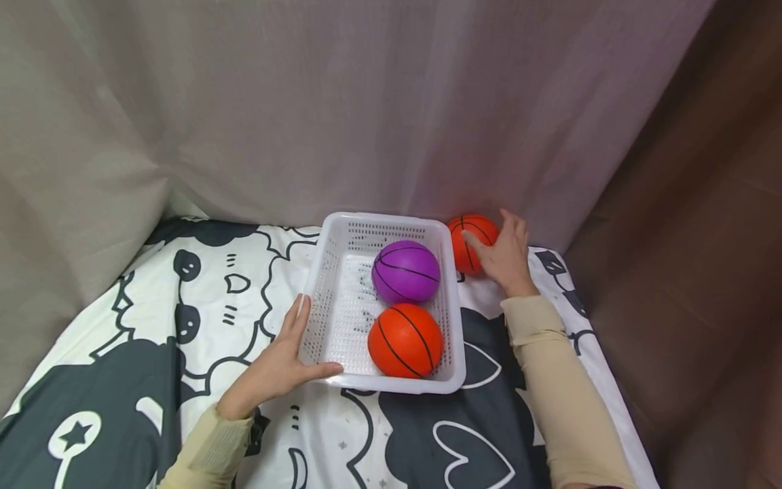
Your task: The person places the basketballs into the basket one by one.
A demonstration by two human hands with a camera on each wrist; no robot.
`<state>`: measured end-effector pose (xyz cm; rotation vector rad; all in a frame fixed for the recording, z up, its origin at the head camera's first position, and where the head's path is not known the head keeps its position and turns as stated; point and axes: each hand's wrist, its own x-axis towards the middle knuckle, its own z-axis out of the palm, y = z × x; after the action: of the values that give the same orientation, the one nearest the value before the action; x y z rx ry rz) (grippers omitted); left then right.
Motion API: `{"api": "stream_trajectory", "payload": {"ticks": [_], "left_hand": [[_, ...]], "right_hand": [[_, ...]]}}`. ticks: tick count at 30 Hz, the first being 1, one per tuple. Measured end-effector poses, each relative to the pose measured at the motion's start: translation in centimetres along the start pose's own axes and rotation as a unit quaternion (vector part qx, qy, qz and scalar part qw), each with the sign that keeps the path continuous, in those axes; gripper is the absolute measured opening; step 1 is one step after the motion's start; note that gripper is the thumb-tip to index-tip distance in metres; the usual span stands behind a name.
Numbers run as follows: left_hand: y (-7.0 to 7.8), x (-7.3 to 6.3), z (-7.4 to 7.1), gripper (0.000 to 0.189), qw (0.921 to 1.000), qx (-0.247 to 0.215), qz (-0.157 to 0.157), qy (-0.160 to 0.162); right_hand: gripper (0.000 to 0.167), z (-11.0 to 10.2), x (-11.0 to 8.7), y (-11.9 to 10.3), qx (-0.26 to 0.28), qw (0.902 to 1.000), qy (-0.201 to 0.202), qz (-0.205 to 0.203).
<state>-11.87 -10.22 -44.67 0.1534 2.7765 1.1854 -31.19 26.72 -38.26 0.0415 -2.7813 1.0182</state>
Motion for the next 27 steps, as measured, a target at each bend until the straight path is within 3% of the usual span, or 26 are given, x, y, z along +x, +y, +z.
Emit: {"api": "stream_trajectory", "payload": {"ticks": [5, 14, 19, 27], "left_hand": [[0.0, 0.0, -0.2, 0.133, 1.0, 0.001, 0.001, 0.005], [-0.2, 0.1, 0.1, 0.133, 1.0, -0.005, 0.004, 0.005], [-0.3, 0.2, 0.2, 0.133, 0.9999, -0.004, 0.007, 0.006], [-0.3, 0.2, 0.2, 0.133, 0.9999, 0.002, 0.006, 0.009]], "right_hand": [[0.119, 0.6, 1.2, 1.5, -0.008, 0.9991, -0.026, 0.034], [0.128, 2.7, 2.2, 3.4, 0.004, 0.9937, -0.048, 0.101], [0.128, 3.7, 2.2, 3.9, 0.006, 0.9916, -0.06, 0.115], [0.126, 4.4, 2.5, 4.0, 0.011, 0.994, -0.055, 0.094]]}}
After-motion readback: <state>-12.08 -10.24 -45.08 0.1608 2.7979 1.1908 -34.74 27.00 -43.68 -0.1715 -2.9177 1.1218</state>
